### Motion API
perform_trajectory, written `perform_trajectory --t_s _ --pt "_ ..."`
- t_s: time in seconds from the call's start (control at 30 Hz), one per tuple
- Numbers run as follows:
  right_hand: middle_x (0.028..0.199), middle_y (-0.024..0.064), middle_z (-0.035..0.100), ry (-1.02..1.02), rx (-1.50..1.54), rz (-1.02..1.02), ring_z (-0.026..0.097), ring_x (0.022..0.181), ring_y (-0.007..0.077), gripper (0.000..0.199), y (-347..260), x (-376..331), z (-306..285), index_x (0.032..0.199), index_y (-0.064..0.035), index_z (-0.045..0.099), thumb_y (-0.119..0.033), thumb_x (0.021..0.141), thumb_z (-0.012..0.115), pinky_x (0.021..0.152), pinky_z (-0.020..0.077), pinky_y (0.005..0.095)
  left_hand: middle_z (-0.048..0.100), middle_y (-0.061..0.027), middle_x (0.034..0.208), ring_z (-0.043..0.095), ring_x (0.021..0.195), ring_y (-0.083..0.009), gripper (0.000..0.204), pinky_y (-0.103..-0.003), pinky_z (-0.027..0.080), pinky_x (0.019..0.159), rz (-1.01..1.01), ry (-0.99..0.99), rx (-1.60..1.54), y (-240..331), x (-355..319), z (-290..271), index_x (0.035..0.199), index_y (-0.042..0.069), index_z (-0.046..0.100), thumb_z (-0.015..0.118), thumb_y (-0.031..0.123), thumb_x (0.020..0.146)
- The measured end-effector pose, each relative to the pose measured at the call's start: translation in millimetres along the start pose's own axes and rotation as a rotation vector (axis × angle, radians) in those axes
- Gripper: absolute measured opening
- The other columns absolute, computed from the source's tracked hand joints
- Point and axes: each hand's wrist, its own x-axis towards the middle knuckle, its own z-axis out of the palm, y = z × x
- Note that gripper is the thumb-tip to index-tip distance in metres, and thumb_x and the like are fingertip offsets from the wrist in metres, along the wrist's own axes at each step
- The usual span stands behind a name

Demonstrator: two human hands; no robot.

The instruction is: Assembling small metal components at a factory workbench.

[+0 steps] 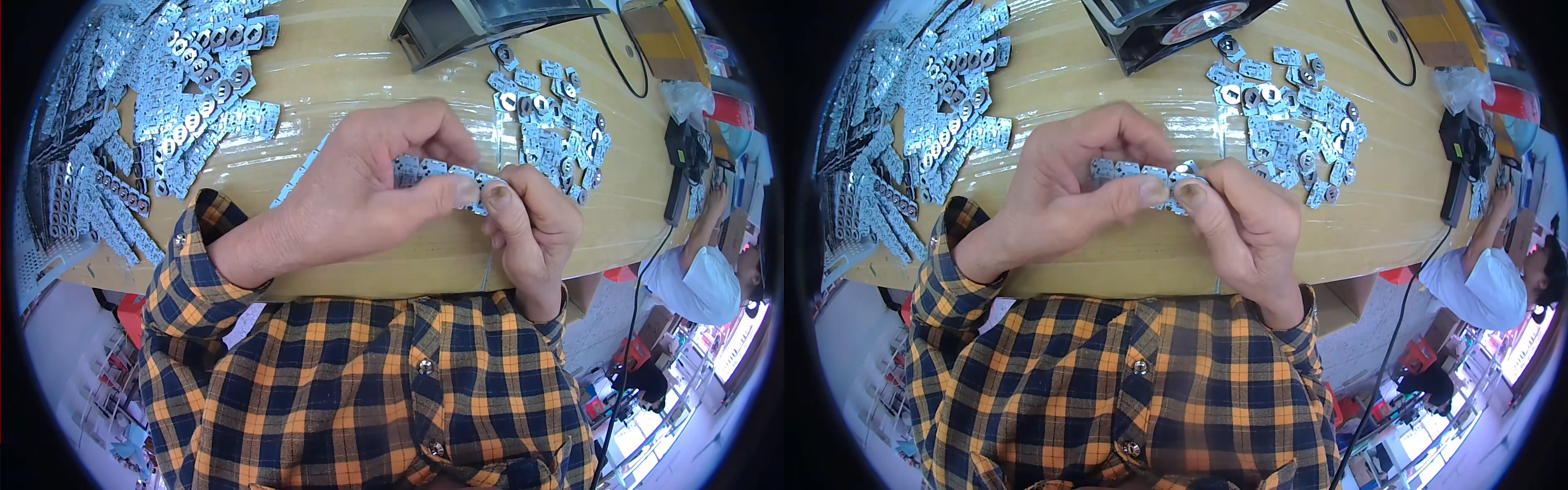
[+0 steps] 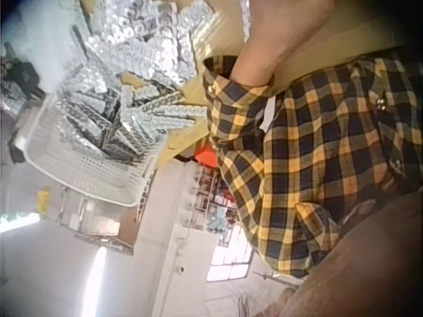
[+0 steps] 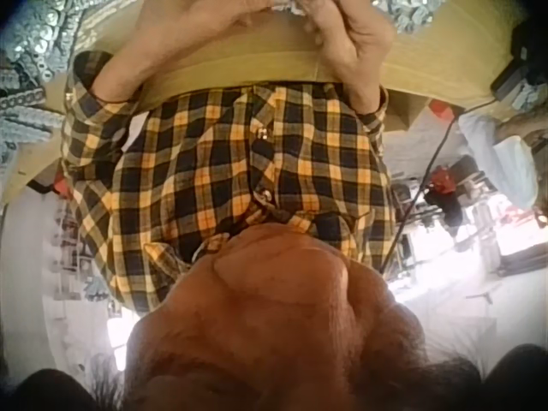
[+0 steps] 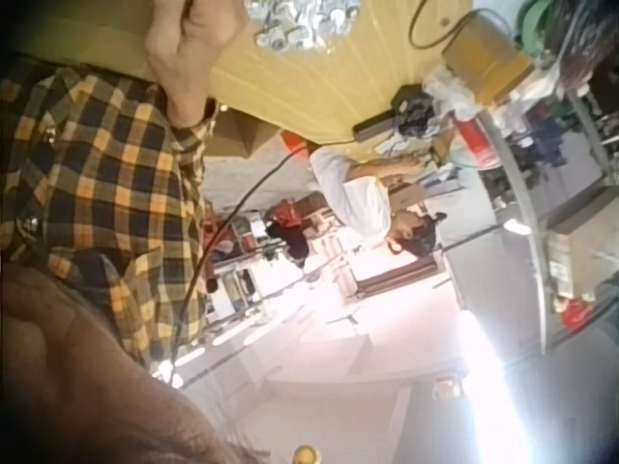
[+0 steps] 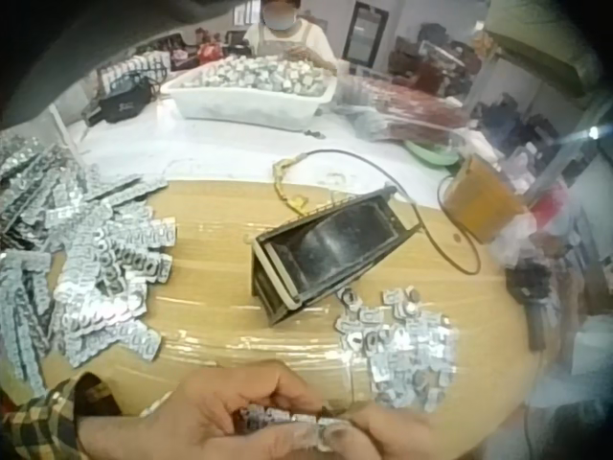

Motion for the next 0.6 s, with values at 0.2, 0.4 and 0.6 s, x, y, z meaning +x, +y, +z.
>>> perform_trajectory --t_s 0.2,0.4,0.6 --pt "0.059 -0.0018 0.053 -0.121 1.021 0.441 0.04 0.044 0.0026 0.026 -0.4 1.6 1.5 0.078 -0.0027 0.059 -0.018 0.099 0.057 0.042 0.0284 0.0186 0.065 -0.0073 0.084 0.062 0.068 -0.007 0.015 -0.019 0.046 0.051 -0.22 -0.14 -0.312 10.1 1.6 -5.0 0.1 -0.003 0.061 0.063 0.01 0.093" --pt "0.058 -0.0011 0.053 0.051 0.607 0.304 0.039 0.045 0.0017 0.027 4.9 1.0 8.4 0.079 -0.0031 0.058 -0.021 0.099 0.057 0.042 0.0282 0.0185 0.066 -0.0105 0.091 0.064 0.072 -0.0098 0.011 -0.022 0.049 0.056 0.119 0.041 0.011 -4.4 -0.5 2.0 0.1 -0.004 0.062 0.062 0.002 0.091" --pt "0.058 -0.0013 0.052 0.056 0.495 0.245 0.04 0.046 0.0015 0.027 6.3 -1.0 7.9 0.079 -0.0024 0.058 -0.02 0.099 0.057 0.042 0.029 0.0184 0.065 -0.0129 0.088 0.067 0.074 -0.0186 0.02 -0.025 0.051 0.06 0.501 0.091 0.522 -5.8 1.9 2.7 0.101 -0.003 0.062 0.064 -0.009 0.081"
